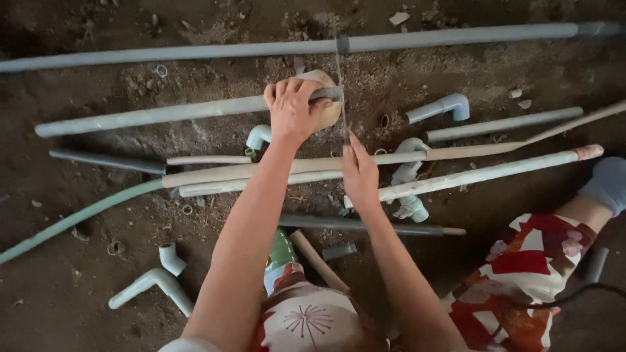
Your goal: A person sitting on the floor uses a handheld hacksaw blade to cut a PVC pipe among a pile of plumbing supplies.
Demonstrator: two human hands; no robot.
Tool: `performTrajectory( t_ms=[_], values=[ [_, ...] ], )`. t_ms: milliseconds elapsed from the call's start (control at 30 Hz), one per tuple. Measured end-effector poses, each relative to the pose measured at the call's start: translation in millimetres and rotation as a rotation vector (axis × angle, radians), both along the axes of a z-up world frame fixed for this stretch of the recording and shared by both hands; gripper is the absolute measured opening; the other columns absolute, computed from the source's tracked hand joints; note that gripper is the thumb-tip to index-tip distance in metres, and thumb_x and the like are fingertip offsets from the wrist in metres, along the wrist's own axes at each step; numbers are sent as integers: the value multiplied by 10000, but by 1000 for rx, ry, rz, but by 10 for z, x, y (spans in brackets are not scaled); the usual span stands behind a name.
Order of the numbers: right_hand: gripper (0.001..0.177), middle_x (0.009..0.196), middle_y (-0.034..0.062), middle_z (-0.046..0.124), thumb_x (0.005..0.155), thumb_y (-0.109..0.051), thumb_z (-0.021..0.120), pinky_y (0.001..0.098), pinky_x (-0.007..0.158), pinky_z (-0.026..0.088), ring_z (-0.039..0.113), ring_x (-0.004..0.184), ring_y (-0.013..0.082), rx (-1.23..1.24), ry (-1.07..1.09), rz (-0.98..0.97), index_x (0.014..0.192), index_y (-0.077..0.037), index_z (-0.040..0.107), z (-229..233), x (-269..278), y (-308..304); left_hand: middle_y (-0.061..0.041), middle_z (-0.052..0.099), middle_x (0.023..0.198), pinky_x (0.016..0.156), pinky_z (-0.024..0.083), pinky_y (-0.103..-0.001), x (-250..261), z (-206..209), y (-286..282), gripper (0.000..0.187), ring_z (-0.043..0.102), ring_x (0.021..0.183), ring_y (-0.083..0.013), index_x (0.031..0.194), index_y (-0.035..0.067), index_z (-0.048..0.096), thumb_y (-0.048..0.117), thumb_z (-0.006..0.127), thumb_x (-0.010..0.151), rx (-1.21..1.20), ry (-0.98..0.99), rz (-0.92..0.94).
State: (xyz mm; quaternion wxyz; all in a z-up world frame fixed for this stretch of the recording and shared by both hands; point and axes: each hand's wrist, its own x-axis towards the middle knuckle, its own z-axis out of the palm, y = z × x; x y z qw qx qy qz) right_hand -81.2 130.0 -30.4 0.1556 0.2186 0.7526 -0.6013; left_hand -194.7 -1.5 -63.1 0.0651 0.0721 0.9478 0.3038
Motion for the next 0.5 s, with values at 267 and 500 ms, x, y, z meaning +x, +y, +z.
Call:
performTrajectory(
  t_ms=[267,500],
  values=[
    [450,1114,218,469,1001,-204,373,406,862,344,391,1014,271,51,-73,14,1416,-30,375,-21,381,138,-3,526,938,908,320,-433,50,-136,5,284,499,967,-243,1029,198,613,360,711,818,4,224,3],
    [464,1415,301,325,1029,-211,381,534,1081,261,264,1340,432,-62,117,-30,1422,27,314,-291,-362,31,-5,515,1026,921,385,-471,-29,-59,5,303,505,1054,-257,1071,216,576,442,640,880,1,54,-14]
  ],
)
